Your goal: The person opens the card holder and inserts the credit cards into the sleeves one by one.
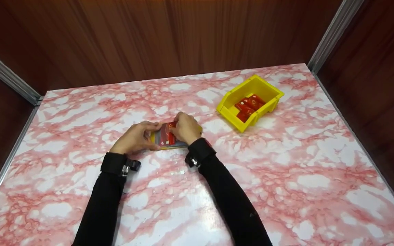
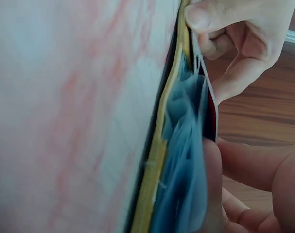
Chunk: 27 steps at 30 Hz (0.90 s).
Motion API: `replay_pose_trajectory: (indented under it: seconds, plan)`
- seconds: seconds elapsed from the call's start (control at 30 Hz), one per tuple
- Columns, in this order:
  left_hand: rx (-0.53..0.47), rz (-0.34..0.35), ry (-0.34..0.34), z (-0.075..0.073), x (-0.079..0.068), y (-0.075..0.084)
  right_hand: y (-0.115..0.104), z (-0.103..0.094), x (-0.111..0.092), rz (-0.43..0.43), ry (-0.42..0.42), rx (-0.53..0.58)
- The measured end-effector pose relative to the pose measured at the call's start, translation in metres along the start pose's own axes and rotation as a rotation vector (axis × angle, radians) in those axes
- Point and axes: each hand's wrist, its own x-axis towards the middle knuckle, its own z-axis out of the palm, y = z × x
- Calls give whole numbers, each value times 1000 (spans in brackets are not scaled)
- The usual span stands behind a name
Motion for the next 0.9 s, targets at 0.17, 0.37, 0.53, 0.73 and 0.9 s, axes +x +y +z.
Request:
replay_pose_trajectory:
  seconds: [0.17,0.37,0.53,0.73,0.9]
  plan:
    - [-8,1,8,-1,1,-1,-1,1,0,-17,32,8]
    - [-33,12,17,-1,1,-3,-2,3,0,-57,67,-19]
    - [-38,27,32,0,0,-4,-5,3,-2,-61,66,-44]
    - [-41,35,37,1,1,-5,-7,5,-5,-40,116,-69]
    - [-29,19,38,1,0,-5,-7,8,-6,-18,170,-84]
